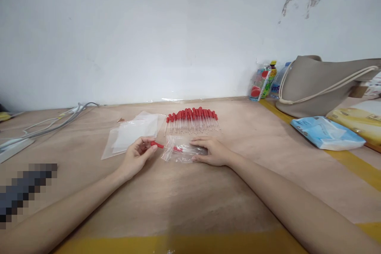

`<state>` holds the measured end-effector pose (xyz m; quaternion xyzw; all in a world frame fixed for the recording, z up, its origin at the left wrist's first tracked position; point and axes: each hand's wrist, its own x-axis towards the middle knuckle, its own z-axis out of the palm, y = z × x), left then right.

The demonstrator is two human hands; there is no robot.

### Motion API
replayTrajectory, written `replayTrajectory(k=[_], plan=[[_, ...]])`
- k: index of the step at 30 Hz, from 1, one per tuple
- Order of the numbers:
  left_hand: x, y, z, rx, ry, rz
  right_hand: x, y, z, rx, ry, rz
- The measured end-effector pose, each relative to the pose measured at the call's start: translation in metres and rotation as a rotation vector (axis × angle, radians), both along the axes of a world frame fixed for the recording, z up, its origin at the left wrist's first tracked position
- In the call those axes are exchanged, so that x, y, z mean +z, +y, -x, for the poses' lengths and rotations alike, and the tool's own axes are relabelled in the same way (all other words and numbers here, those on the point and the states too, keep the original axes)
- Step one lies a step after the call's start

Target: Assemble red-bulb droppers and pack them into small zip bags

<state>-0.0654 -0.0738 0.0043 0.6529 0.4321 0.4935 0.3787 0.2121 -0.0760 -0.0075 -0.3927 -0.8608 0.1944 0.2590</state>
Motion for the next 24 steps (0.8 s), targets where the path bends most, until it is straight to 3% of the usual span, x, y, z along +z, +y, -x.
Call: replayTrajectory(k=[3,6,12,20,24], plan=[[0.000,-0.002,0.005,-0.147,0.190,0.014,0.000,0.001,0.000,0.005,-0.006,-0.012],[0.001,0.000,0.006,-0.204,0.304,0.013,0.000,0.000,0.000,0.005,-0.005,-0.015],[0.009,0.008,0.003,-0.238,0.230,0.034,0.002,0.000,0.001,0.012,-0.004,-0.006],[0.010,0.011,-0.005,-0.433,0.402,-0.004,0.000,0.001,0.005,-0.011,0.017,0.024],[0.011,0.011,-0.009,-0.368,0.427,-0.112,0.000,0.001,0.004,0.011,0.019,0.037]])
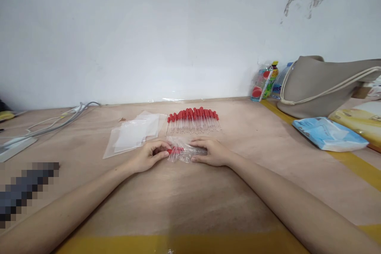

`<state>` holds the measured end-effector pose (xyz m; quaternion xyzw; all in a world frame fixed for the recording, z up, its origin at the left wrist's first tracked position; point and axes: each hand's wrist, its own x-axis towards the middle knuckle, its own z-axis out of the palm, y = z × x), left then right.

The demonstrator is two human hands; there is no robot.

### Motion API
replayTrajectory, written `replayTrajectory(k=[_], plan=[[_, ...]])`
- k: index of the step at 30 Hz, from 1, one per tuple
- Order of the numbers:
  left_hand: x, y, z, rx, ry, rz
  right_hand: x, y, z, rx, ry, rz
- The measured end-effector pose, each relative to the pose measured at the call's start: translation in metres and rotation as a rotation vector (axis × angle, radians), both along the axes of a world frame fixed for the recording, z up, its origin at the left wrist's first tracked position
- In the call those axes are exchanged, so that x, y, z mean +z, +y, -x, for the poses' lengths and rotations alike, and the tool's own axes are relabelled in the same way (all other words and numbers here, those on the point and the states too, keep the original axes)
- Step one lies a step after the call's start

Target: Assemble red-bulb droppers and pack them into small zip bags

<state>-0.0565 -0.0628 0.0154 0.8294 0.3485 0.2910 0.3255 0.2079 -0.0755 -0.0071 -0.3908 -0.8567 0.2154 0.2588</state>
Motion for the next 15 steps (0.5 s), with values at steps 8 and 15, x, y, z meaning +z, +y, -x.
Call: replayTrajectory(k=[8,15], plan=[[0.000,0.001,0.000,-0.069,0.051,0.078,0.001,-0.002,0.002,0.028,0.007,-0.003],[-0.012,0.002,-0.003,0.091,-0.045,0.098,0.001,-0.003,0.001,0.050,0.015,-0.005]])
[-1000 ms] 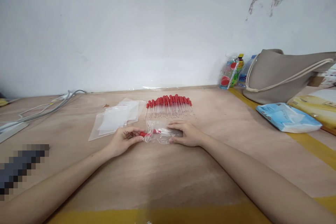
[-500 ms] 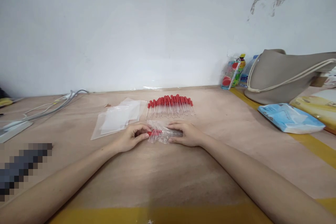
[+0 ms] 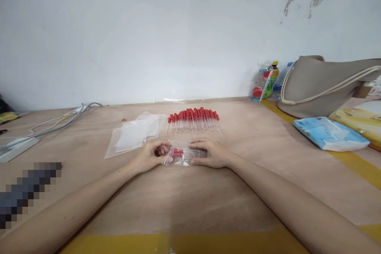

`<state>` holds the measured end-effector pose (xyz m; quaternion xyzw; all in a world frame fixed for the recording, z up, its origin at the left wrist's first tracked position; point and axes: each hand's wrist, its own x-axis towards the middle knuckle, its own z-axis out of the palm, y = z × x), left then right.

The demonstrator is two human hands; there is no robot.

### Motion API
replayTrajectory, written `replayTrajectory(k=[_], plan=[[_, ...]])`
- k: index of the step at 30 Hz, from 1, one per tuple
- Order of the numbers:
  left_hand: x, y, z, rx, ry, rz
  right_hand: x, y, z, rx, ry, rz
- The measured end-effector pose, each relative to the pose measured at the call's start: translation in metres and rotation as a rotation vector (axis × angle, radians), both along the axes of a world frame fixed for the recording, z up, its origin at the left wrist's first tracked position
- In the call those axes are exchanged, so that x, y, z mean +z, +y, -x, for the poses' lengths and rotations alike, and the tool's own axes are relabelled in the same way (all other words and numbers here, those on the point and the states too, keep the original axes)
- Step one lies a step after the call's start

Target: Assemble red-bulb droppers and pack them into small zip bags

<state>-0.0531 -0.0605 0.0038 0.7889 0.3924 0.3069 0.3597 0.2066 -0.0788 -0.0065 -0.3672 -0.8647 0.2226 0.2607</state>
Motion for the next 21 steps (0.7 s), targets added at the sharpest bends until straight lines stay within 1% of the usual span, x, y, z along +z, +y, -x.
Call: replayTrajectory(k=[2,4,6,8,9,10,11,13,16,19,21], plan=[[0.001,-0.001,0.001,-0.008,0.029,-0.050,-0.001,0.000,-0.002,0.005,0.002,-0.001],[0.004,-0.003,0.002,-0.059,0.074,-0.120,-0.002,0.000,-0.003,0.003,-0.005,-0.005],[0.008,-0.005,0.004,-0.156,0.093,-0.148,-0.002,0.000,-0.004,0.000,-0.015,-0.012],[0.010,-0.006,0.006,-0.260,0.100,-0.128,-0.002,-0.001,-0.004,-0.006,-0.020,-0.021],[0.010,-0.007,0.006,-0.284,0.101,-0.121,-0.002,-0.001,-0.004,-0.009,-0.018,-0.025],[0.009,-0.007,0.006,-0.280,0.102,-0.123,-0.002,-0.001,-0.004,-0.009,-0.016,-0.027],[0.008,-0.008,0.005,-0.248,0.098,-0.134,-0.002,-0.001,-0.003,-0.008,-0.012,-0.027],[0.003,-0.008,0.003,-0.152,0.085,-0.149,-0.002,-0.001,-0.003,-0.007,-0.001,-0.023],[-0.003,-0.007,0.002,-0.060,0.059,-0.097,-0.002,-0.001,-0.003,-0.011,0.008,-0.015],[-0.005,-0.004,0.005,-0.005,-0.017,-0.032,-0.003,-0.001,-0.003,-0.012,-0.002,-0.023],[-0.005,-0.002,0.009,0.001,-0.075,-0.012,-0.002,-0.001,-0.002,-0.020,-0.015,-0.027]])
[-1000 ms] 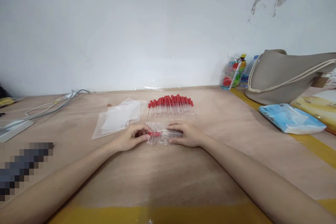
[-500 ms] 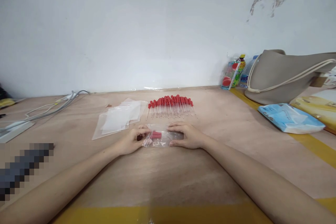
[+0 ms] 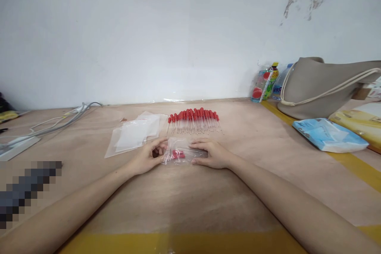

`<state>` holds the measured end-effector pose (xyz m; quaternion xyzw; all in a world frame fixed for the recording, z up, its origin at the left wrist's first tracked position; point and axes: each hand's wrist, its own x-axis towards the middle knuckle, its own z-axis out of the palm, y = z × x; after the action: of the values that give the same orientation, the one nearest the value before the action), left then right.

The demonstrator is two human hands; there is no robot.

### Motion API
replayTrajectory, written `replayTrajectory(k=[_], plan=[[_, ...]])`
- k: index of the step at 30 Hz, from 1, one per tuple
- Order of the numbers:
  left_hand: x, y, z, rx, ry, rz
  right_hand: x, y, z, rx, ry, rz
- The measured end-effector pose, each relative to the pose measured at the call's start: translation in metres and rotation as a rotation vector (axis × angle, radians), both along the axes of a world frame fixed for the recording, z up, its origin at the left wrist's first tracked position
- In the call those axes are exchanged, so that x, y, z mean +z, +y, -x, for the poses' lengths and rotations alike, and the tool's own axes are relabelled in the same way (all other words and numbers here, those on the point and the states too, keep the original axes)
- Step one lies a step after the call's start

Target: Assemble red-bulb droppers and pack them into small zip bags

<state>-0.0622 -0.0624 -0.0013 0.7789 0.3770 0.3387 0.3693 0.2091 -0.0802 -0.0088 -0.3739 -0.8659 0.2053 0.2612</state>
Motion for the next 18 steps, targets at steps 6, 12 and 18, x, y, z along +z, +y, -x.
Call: replayTrajectory(k=[6,12,18], plan=[[0.004,-0.001,0.002,0.031,-0.094,0.099,0.002,0.000,0.002,-0.025,-0.028,-0.005],[0.004,-0.001,-0.005,0.147,-0.150,-0.015,0.003,0.003,0.002,-0.016,-0.030,0.005],[0.017,0.049,0.004,0.401,0.094,-0.173,0.003,0.004,0.001,-0.011,-0.025,0.009]])
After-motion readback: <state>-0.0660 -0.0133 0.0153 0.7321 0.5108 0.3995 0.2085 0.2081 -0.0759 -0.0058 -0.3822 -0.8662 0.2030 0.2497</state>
